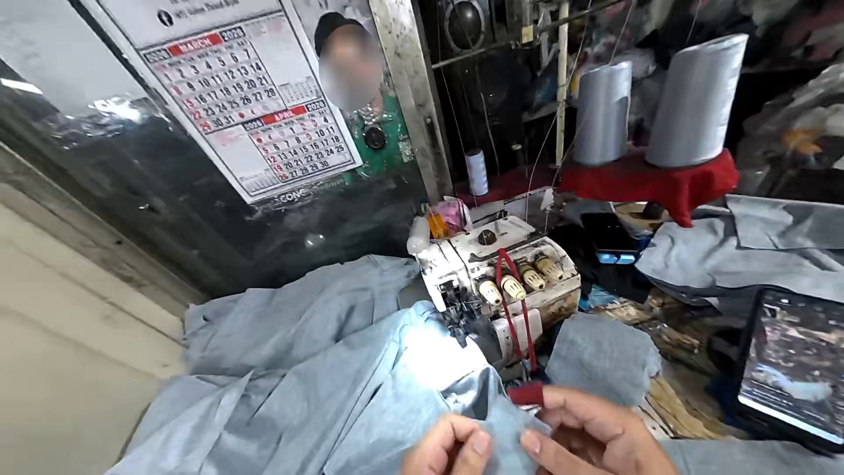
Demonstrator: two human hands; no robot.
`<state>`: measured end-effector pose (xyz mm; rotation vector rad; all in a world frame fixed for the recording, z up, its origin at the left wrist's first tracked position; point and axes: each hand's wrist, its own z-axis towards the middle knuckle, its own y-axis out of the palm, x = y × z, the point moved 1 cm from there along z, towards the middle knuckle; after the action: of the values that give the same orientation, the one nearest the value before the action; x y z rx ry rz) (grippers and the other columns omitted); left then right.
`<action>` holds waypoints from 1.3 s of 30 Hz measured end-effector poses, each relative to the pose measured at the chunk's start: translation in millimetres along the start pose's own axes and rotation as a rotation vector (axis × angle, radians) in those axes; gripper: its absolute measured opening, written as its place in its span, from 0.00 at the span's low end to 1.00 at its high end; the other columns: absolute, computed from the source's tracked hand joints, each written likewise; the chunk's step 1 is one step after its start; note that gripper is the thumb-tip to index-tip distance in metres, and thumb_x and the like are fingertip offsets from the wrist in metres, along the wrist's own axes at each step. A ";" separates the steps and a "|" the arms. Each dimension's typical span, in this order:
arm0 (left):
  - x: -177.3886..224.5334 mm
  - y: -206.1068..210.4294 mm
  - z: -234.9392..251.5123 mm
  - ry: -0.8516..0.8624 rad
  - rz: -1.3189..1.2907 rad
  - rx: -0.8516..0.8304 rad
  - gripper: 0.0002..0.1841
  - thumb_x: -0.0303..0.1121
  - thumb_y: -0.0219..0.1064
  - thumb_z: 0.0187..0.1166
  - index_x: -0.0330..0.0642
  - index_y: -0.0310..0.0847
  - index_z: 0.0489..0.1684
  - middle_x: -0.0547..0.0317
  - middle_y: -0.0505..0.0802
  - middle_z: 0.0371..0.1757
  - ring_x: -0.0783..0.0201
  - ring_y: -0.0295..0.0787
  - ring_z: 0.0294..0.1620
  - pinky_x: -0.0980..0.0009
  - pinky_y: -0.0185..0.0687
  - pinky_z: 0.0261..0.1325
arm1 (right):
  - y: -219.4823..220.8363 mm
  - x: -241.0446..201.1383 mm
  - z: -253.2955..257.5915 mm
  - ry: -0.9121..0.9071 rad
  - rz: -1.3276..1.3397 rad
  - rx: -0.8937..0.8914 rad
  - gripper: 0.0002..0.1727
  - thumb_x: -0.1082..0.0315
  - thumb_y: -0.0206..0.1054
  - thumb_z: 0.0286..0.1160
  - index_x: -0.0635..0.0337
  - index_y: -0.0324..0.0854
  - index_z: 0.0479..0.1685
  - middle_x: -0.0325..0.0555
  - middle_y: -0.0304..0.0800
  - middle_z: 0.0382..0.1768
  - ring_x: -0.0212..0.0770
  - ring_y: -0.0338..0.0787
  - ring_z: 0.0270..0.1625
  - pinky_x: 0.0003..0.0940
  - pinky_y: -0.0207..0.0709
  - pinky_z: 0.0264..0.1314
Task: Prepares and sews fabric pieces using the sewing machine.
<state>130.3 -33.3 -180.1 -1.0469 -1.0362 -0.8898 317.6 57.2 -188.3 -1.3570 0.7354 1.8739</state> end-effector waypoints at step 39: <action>-0.1 -106.9 123.7 -0.012 0.188 -0.205 0.16 0.33 0.67 0.81 0.51 0.82 0.65 0.52 0.92 0.38 0.60 0.87 0.29 0.68 0.83 0.26 | 30.8 31.2 74.9 0.269 0.068 0.230 0.24 0.67 0.79 0.70 0.55 0.75 0.63 0.43 0.95 0.36 0.43 0.92 0.20 0.36 0.87 0.13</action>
<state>1.7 56.8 -134.6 -1.3002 -0.8531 -0.8488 244.5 103.6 -195.1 -1.4630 1.1093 1.6141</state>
